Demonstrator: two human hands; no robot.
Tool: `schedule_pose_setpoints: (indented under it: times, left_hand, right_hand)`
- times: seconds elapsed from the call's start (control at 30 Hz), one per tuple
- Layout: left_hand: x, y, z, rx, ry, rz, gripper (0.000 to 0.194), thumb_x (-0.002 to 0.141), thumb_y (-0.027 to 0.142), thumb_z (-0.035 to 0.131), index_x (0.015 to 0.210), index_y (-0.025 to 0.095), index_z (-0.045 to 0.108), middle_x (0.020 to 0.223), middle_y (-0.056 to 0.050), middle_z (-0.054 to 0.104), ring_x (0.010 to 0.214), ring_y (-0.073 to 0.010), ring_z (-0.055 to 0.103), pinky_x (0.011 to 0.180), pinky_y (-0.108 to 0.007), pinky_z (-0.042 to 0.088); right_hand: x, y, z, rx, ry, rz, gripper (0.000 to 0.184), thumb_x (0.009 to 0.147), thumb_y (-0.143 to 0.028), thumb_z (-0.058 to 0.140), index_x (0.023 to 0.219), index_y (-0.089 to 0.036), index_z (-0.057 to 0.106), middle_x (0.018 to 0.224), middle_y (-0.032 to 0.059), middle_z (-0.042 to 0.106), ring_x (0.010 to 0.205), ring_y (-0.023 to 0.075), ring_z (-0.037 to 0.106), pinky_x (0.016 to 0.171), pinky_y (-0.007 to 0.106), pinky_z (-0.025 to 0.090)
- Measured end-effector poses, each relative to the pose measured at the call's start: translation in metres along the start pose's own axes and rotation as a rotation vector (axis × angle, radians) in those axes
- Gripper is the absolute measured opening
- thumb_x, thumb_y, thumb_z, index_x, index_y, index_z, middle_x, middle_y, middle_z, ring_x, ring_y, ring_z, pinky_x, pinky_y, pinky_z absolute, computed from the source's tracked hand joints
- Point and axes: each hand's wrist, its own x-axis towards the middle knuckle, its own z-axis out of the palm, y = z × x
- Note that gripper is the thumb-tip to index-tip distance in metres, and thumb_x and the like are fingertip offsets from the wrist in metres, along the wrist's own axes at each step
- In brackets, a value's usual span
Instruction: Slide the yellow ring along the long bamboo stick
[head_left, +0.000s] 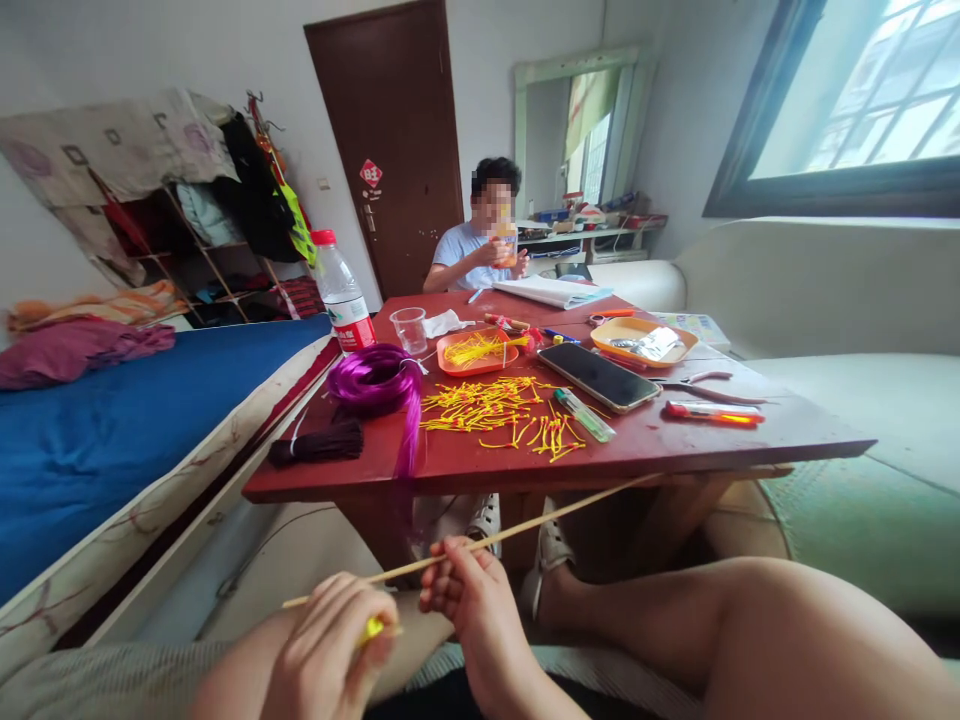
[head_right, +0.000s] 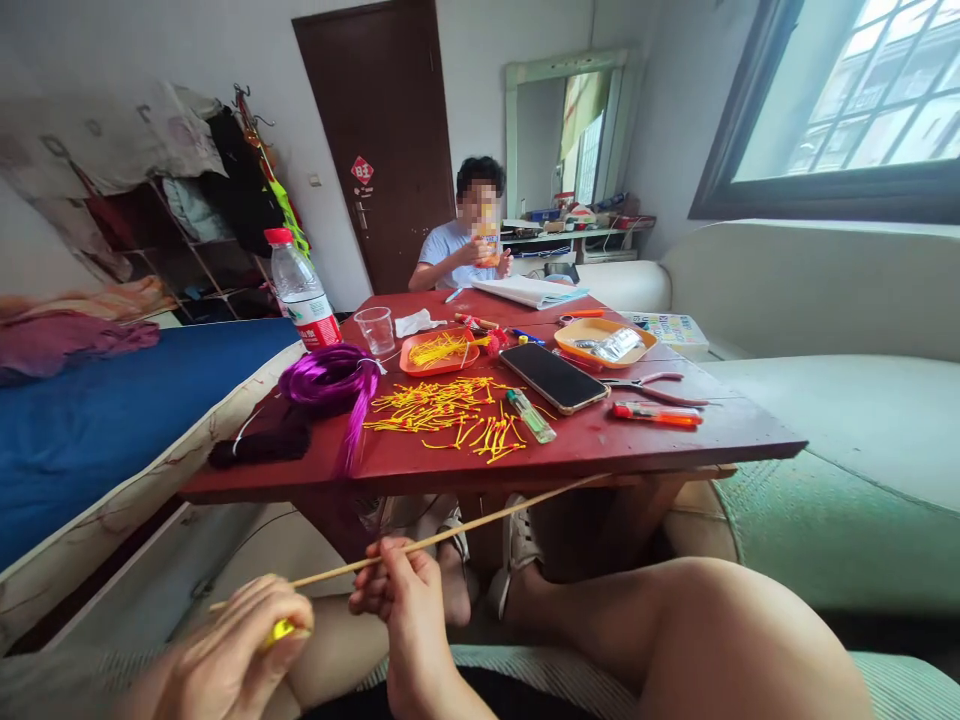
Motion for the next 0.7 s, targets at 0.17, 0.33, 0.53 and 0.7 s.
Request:
schedule_pose_setpoints:
  times: [0.17, 0.33, 0.53, 0.7]
  left_hand:
    - [0.023, 0.017, 0.043, 0.021, -0.262, -0.038, 0.026, 0.089, 0.032, 0.029, 0.087, 0.021, 0.052, 0.100, -0.008, 0.056, 0.074, -0.0175, 0.061, 0.061, -0.026, 0.048]
    - [0.026, 0.009, 0.049, 0.209, -0.437, -0.029, 0.028, 0.083, 0.017, 0.030, 0.101, 0.019, 0.051, 0.105, -0.012, 0.055, 0.073, -0.0209, 0.062, 0.063, -0.033, 0.048]
    - [0.044, 0.018, 0.038, 0.091, -0.545, -0.078, 0.021, 0.079, 0.014, 0.033, 0.087, 0.019, 0.051, 0.086, -0.008, 0.062, 0.082, -0.0228, 0.060, 0.072, -0.037, 0.047]
    - [0.042, 0.011, 0.042, -0.001, -0.538, -0.063, 0.027, 0.083, 0.021, 0.033, 0.107, 0.019, 0.044, 0.102, -0.012, 0.062, 0.090, -0.0226, 0.060, 0.076, -0.037, 0.048]
  right_hand:
    - [-0.011, -0.007, -0.003, 0.072, -0.002, 0.144, 0.033, 0.057, -0.044, 0.068, 0.075, -0.017, 0.058, 0.059, -0.0037, 0.059, 0.049, 0.0081, 0.052, 0.048, 0.019, 0.041]
    - [-0.017, -0.022, -0.007, 0.077, -0.097, 0.202, 0.029, 0.059, -0.034, 0.071, 0.075, -0.014, 0.058, 0.056, -0.0030, 0.055, 0.049, 0.0085, 0.052, 0.053, 0.023, 0.043]
    - [-0.020, -0.023, -0.007, 0.112, -0.094, 0.126, 0.037, 0.050, -0.022, 0.078, 0.081, -0.013, 0.059, 0.065, -0.0018, 0.060, 0.057, 0.0076, 0.054, 0.059, 0.021, 0.044]
    - [-0.008, -0.024, -0.009, 0.148, -0.094, 0.143, 0.036, 0.044, -0.027, 0.079, 0.072, -0.013, 0.059, 0.060, -0.0024, 0.059, 0.052, 0.0070, 0.054, 0.056, 0.021, 0.043]
